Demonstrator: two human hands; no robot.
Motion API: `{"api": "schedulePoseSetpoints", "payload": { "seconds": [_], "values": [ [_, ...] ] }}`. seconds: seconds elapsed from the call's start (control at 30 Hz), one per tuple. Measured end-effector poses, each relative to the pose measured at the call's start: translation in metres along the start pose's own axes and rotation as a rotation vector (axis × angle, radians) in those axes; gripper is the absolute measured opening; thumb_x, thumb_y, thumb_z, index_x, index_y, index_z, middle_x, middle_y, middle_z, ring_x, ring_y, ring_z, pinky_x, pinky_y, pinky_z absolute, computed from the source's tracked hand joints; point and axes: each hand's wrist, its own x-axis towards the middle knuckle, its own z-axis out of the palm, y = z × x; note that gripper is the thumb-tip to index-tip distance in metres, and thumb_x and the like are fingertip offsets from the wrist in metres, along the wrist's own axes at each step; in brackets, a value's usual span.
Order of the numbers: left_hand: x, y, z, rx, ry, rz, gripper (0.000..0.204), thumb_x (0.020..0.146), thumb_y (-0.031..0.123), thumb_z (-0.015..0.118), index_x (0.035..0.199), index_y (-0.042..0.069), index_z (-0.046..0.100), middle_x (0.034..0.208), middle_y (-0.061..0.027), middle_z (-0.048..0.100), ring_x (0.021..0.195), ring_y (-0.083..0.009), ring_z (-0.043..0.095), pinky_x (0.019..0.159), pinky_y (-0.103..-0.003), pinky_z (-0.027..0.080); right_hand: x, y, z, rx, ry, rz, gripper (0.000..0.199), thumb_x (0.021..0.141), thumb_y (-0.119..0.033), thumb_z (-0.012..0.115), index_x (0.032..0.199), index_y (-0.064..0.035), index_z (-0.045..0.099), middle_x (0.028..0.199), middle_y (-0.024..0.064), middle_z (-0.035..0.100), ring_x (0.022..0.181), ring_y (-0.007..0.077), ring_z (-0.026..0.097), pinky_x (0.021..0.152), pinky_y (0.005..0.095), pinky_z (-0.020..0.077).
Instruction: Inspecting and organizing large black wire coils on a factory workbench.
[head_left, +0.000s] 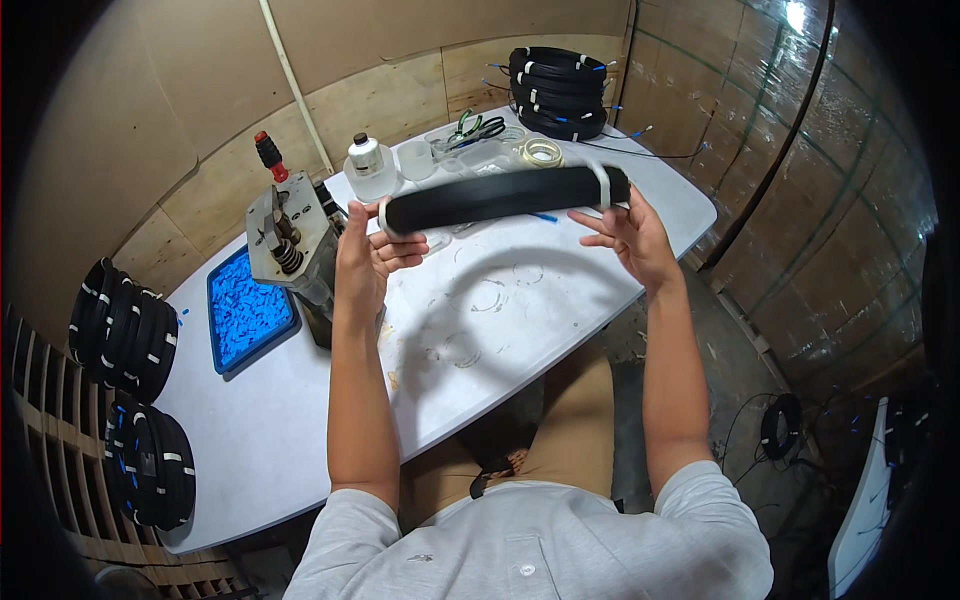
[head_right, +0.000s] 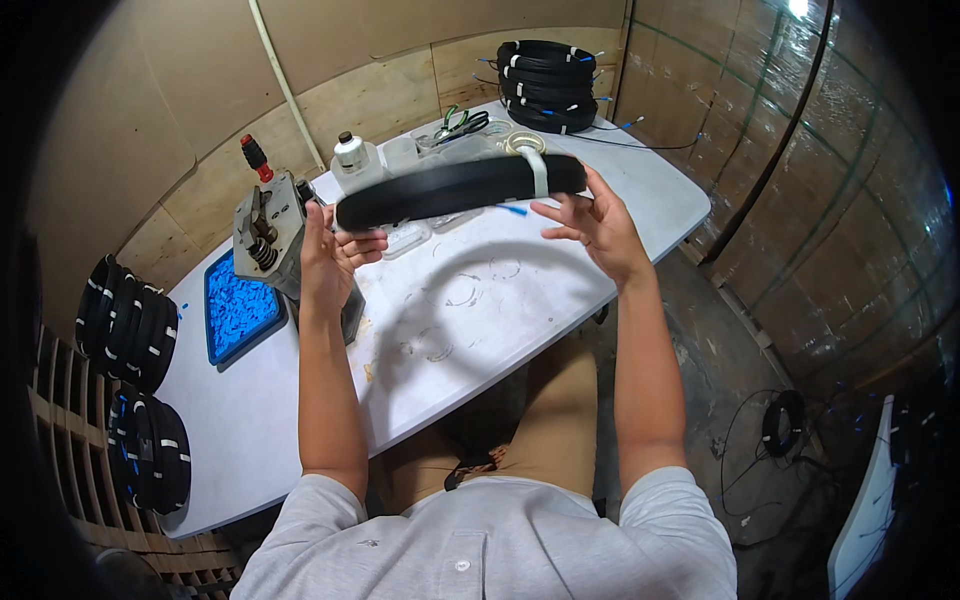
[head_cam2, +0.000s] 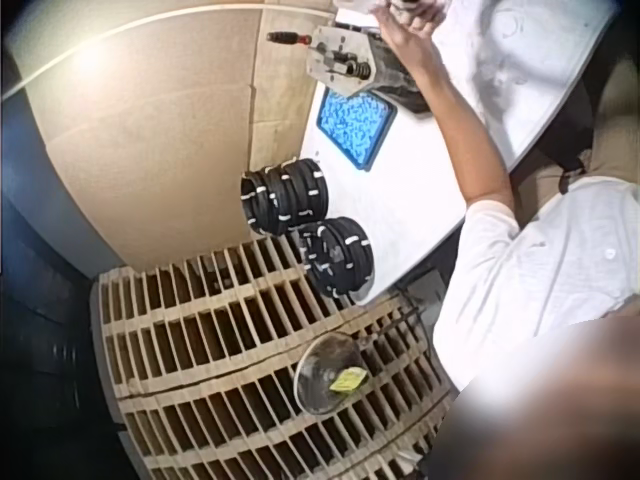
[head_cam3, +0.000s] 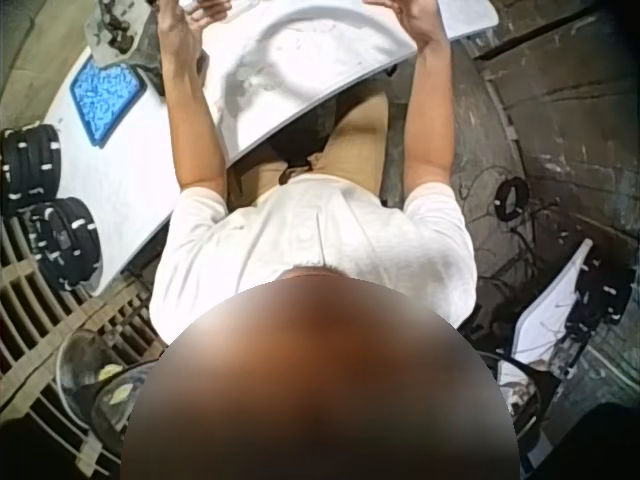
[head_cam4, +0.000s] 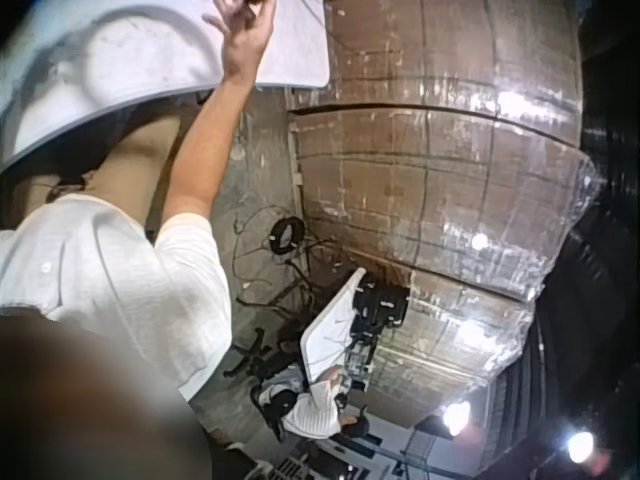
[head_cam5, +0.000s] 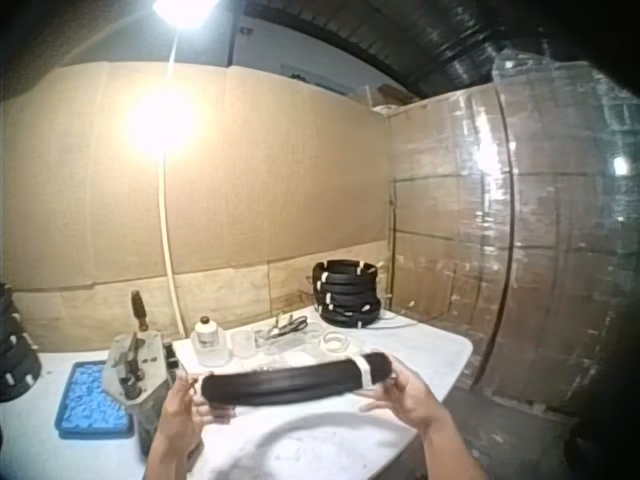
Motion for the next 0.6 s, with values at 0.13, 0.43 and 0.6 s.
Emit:
{"api": "schedulePoseSetpoints", "payload": {
  "seconds": [0.13,0.43,0.6],
  "values": [
    [-0.003,-0.002,0.0,0.403,0.052,0.082,0.045,0.094,0.033,0.067,0.117,-0.004,0.058,0.073,-0.0064,0.066,0.061,-0.0115,0.063,0.058,-0.022,0.052,0.012,-0.017,-0.006,-0.533,0.148,0.094,0.047,0.095,-0.039,0.064,0.123,-0.0022,0.057,0.07,-0.0018,0.059,0.062,0.0095,0.052,0.069,0.0229,0.0482],
    [0.001,-0.047,0.033,0.017,0.239,0.106,0.042,0.102,0.042,0.049,0.124,0.007,0.045,0.084,-0.004,0.056,0.068,-0.0111,0.054,0.066,-0.029,0.053,0.024,0.034,0.031,-0.075,0.47,-0.087,0.035,0.101,-0.042,0.05,0.101,-0.0065,0.05,0.08,0.0019,0.053,0.059,0.0101,0.054,0.054,0.0279,0.0494],
    [0.004,-0.056,0.003,0.081,0.136,0.08,0.044,0.1,0.037,0.055,0.128,0.006,0.04,0.085,-0.0055,0.056,0.073,-0.0132,0.059,0.072,-0.03,0.055,0.024,0.03,0.035,-0.092,0.44,-0.058,0.03,0.097,-0.034,0.061,0.099,-0.0064,0.05,0.07,-0.001,0.049,0.049,0.0064,0.047,0.048,0.0254,0.0454]
  ]
}}
